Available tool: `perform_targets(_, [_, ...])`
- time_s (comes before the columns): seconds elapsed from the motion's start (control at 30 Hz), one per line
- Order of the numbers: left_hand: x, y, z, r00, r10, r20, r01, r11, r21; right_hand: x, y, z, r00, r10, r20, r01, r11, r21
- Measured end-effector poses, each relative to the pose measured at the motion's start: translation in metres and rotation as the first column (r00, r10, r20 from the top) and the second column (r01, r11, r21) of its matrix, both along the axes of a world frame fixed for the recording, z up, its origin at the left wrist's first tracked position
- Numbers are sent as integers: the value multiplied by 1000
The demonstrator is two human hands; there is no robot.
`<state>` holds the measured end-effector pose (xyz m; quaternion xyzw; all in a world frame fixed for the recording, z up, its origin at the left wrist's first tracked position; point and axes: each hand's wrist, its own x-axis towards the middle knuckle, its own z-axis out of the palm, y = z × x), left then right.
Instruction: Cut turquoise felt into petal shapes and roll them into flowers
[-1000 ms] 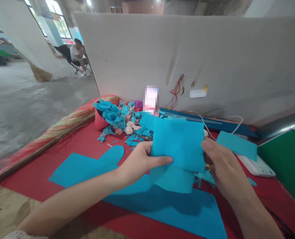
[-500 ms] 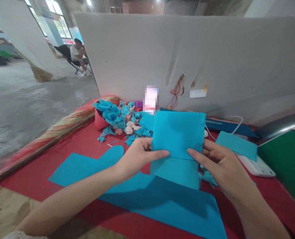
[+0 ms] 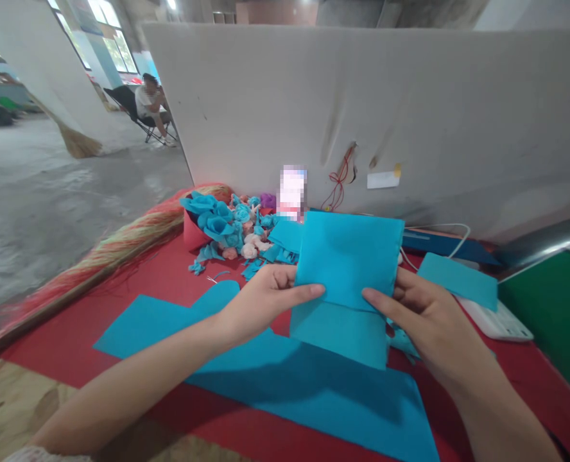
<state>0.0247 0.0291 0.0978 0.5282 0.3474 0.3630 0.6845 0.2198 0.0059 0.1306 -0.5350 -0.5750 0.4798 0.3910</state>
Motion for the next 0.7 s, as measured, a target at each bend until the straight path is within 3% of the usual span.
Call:
perform_targets(0.1, [-1, -1, 1, 997, -6, -73, 8, 999, 35, 3, 2, 0, 999, 25, -24, -26, 999, -42])
perform_targets(0.23, [-3, 1, 7, 999, 47, -22, -46, 999, 23, 7, 2, 1, 983, 172, -56, -178, 978, -113])
perform_targets(0.33, [-7, 6, 12, 997, 78, 14, -78, 997, 0, 8, 1, 1, 956, 292, 12, -286, 946, -153])
perform_targets(0.4, [-11, 11, 14, 999, 21, -34, -21, 1000, 12, 7, -1, 0, 938, 338, 81, -323, 934, -155])
perform_targets(0.53, [-17, 17, 15, 987, -65, -144, 78, 993, 85, 9, 0, -3, 953, 155, 262, -150, 988, -40])
perform_targets(0.7, [-15, 13, 15, 1000, -14, 6, 13, 992, 129, 22, 5, -7, 933, -48, 356, 56, 998, -13])
